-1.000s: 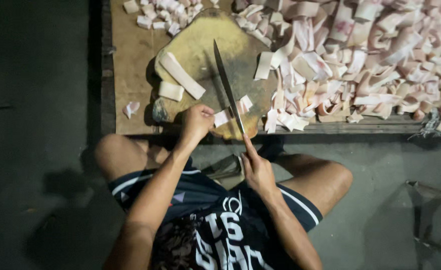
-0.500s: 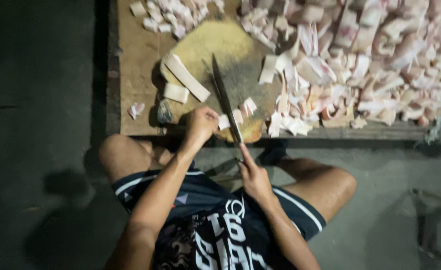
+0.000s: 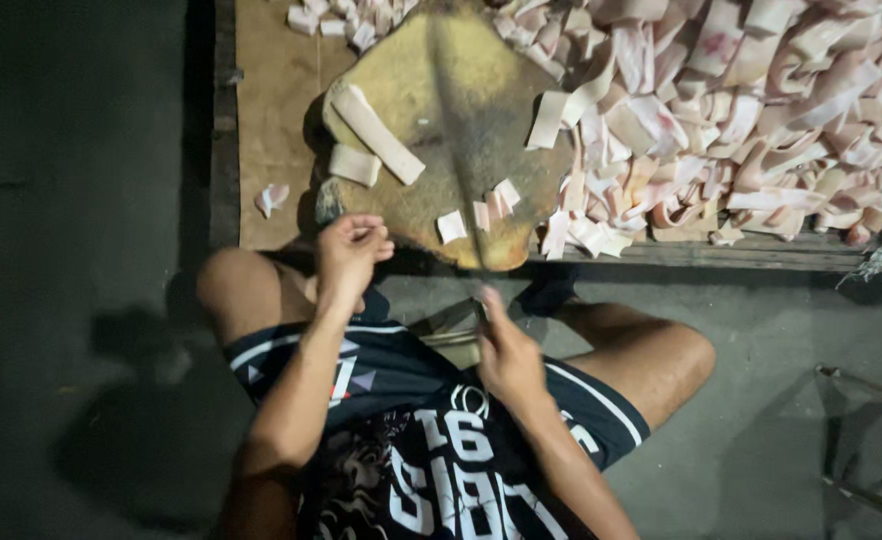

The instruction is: The person sits on the floor and uses a large knife to cut strips of raw meat into small pieces on a wooden cutting board. The cut pieces accumulate on the board and a nearby tray.

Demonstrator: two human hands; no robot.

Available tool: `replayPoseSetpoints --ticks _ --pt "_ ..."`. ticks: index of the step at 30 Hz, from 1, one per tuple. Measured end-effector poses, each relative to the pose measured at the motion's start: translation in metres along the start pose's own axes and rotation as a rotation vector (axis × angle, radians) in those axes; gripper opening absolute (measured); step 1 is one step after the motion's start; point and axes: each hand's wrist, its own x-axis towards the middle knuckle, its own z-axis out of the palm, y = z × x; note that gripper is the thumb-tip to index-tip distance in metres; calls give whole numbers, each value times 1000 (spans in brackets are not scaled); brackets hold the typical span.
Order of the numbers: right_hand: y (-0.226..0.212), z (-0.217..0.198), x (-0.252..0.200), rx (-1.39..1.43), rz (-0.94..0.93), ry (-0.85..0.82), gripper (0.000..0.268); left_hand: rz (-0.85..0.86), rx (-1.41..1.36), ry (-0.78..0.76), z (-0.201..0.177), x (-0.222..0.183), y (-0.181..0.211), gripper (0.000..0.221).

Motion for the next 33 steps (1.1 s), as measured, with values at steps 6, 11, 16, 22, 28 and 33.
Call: replayPoseSetpoints --ticks 6,11,16,22,28,33 --pt "26 13 -4 189 363 -99 62 -2 -8 28 2 -10 15 16" --pt "61 -13 -30 339 393 46 63 418 512 78 59 -32 38 32" --pt "111 -9 -34 779 185 250 66 442 1312 -71 157 -20 53 70" --pt "139 -12 -47 784 393 288 57 1121 1616 -134 175 106 13 16" --pt "144 -10 -49 788 399 272 54 1424 1945 422 125 283 114 37" --pt "147 -4 -32 895 393 295 56 795 1468 -105 185 236 118 41"
